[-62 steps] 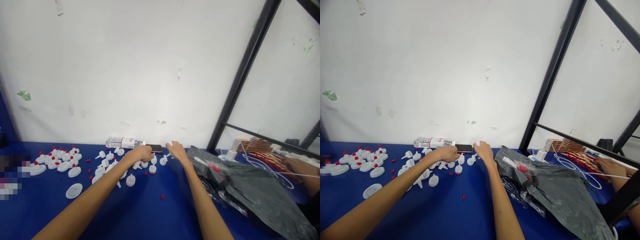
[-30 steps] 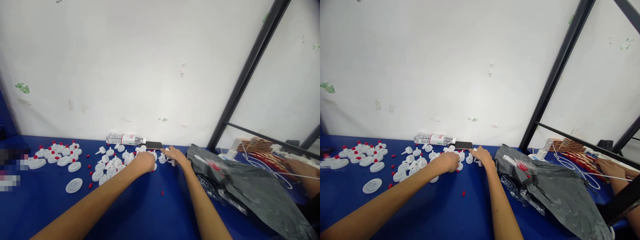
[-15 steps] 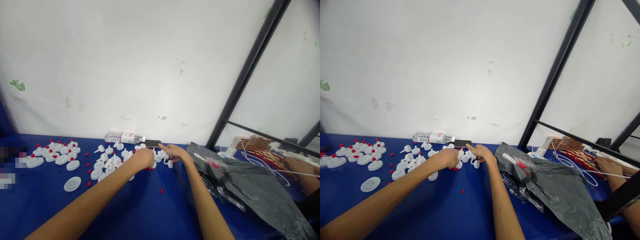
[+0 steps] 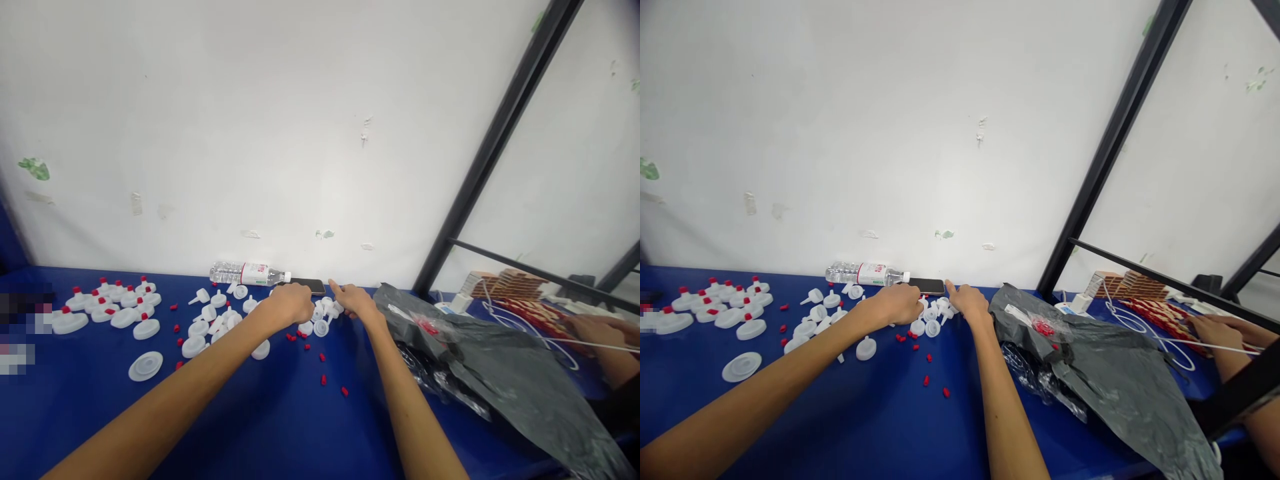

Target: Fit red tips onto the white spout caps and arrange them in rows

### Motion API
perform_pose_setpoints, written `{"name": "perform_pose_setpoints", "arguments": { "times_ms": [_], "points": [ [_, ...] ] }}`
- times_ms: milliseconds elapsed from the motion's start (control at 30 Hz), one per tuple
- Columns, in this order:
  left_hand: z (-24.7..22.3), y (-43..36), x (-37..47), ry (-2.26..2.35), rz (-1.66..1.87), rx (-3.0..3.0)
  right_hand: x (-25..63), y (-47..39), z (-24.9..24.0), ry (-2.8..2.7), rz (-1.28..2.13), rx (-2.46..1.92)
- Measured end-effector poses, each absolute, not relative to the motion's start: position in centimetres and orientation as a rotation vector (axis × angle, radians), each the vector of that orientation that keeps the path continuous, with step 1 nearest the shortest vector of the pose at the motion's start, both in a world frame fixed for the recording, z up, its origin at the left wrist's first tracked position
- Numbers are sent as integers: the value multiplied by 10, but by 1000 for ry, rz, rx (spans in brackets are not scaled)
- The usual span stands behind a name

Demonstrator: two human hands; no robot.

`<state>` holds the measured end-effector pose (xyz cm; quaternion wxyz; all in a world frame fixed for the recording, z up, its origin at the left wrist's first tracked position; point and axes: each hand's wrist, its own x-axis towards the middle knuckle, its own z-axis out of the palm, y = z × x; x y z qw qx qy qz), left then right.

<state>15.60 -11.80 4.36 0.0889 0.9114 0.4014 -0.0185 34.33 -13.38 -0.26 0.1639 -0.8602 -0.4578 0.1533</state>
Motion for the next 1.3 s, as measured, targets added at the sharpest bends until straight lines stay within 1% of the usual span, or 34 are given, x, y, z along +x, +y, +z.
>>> {"name": "perform_pose_setpoints", "arguments": {
  "times_ms": [200,367,467,667,800,1067,1200,1300],
  "points": [
    [49,-123,156,1112,-163,2681,342,-137,0,-1272,290,-2466],
    [51,-137,159,709,-274,2721,341,-139,3,-1221,176,-2446],
    [42,-151,165,528,-254,2770,340,-140,4,-1200,121,-2428],
    [17,-158,175,659,-113,2957,337,-140,5,-1199,88,-2398],
    [16,-145,171,709,-46,3014,337,-141,6,-1198,71,-2388],
    [41,-154,166,703,137,3072,336,-140,6,-1188,30,-2405],
    [62,-150,155,791,348,3071,333,-139,7,-1194,2,-2412],
    [78,-132,128,921,525,3056,333,-139,7,-1216,-15,-2408]
  ]
}}
